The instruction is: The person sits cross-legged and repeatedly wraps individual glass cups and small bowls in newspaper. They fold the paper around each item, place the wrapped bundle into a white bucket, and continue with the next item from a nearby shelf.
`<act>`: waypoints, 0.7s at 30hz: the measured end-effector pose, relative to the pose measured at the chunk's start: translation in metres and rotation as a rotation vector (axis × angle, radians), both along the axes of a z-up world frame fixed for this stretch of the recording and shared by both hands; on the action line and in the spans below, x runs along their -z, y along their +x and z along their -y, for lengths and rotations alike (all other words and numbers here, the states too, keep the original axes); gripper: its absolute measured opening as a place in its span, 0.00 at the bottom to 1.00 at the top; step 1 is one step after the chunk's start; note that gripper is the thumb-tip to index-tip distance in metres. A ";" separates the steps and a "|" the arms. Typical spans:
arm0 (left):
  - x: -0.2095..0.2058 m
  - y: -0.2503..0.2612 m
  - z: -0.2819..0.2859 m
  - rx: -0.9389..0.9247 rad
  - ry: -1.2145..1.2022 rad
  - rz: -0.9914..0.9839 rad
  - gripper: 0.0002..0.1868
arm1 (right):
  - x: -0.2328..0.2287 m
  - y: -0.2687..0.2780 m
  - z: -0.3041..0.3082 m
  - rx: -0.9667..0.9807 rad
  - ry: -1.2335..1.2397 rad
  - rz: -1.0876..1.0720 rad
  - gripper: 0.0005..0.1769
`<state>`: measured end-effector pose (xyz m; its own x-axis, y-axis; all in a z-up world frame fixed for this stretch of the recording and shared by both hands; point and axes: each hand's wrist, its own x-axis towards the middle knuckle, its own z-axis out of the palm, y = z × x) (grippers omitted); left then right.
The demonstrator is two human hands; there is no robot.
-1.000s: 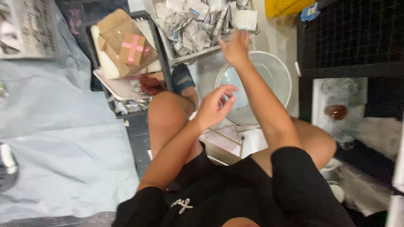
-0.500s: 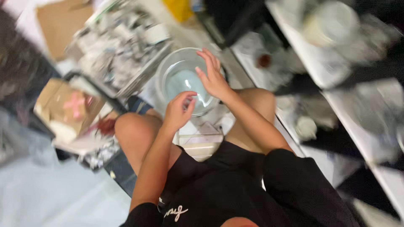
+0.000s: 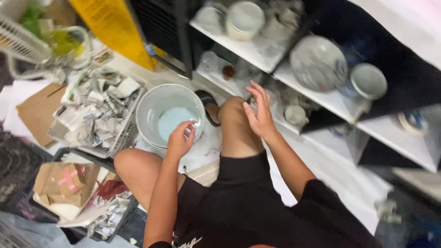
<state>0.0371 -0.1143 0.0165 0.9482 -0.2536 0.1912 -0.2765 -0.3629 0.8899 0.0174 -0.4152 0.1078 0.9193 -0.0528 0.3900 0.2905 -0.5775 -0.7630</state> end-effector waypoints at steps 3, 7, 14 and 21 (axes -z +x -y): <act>0.010 0.003 0.002 0.015 0.045 0.019 0.14 | 0.005 -0.027 0.018 0.074 0.031 0.054 0.24; 0.017 0.016 0.005 0.031 0.101 0.097 0.14 | 0.022 -0.056 0.042 0.162 0.028 0.069 0.22; 0.006 0.012 0.000 0.063 0.083 0.048 0.13 | 0.079 -0.100 0.051 0.273 0.013 -0.126 0.25; 0.009 0.012 0.003 0.073 0.085 0.035 0.14 | 0.148 -0.083 0.094 0.433 0.107 -0.279 0.36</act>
<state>0.0486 -0.1173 0.0079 0.9199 -0.3382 0.1987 -0.3352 -0.4148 0.8459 -0.0661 -0.5089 -0.0400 0.8725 -0.4772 0.1052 -0.1800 -0.5140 -0.8387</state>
